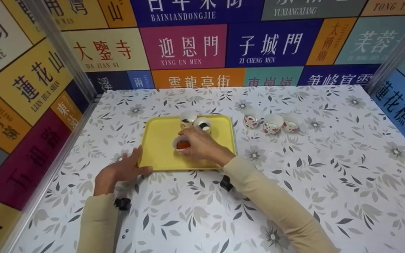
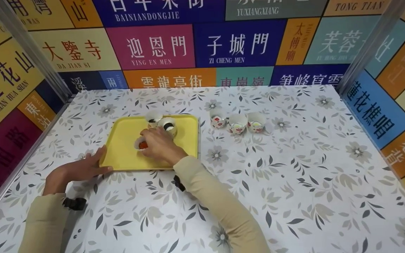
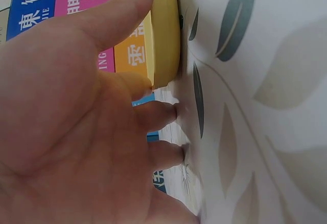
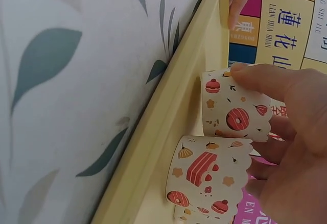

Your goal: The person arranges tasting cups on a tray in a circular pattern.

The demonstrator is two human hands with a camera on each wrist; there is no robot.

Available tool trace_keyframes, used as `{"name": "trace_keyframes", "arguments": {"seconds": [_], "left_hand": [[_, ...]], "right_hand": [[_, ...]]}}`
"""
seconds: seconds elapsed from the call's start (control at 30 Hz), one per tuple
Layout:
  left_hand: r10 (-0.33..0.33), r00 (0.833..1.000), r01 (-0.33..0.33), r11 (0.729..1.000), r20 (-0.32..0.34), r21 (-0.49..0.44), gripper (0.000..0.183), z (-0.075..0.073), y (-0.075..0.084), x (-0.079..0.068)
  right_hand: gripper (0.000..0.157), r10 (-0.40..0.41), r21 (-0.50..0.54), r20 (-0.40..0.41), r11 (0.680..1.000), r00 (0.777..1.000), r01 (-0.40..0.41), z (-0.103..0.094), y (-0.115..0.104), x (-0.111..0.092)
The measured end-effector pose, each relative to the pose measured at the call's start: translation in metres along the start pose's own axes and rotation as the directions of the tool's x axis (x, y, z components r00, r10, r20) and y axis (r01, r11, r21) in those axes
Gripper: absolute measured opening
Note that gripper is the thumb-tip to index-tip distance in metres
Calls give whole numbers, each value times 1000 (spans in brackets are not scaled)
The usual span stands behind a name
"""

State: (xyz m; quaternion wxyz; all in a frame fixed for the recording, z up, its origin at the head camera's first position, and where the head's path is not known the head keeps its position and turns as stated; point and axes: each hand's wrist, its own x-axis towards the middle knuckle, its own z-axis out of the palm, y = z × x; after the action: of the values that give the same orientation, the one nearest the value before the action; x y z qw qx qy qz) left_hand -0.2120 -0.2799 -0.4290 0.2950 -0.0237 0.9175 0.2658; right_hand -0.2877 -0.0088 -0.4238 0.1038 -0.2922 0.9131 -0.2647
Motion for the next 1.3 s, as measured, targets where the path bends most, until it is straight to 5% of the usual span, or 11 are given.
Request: {"name": "trace_keyframes", "arguments": {"seconds": [0.17,0.37,0.87,1.3], "left_hand": [[5,1000,-5,1000,-2,-5,105,0,1,-1],[85,996,-85,996,-22,12,104,0,0,-3],[68,998,-68,998,-6,-7,106,0,-1,-2],[64,998,-64,998,-4,21,104,-1,-2,-1]], "right_hand": [[48,-16,-23,-4,1000,1000,16,-1,4,1],[37,-60,-62,-22,996,998,58,-2,6,0],[64,-25,-22,-20,999,1000,24,-3,5,-7],[71,-32,-22,-13,999,999,32,-4,8,-8]]}}
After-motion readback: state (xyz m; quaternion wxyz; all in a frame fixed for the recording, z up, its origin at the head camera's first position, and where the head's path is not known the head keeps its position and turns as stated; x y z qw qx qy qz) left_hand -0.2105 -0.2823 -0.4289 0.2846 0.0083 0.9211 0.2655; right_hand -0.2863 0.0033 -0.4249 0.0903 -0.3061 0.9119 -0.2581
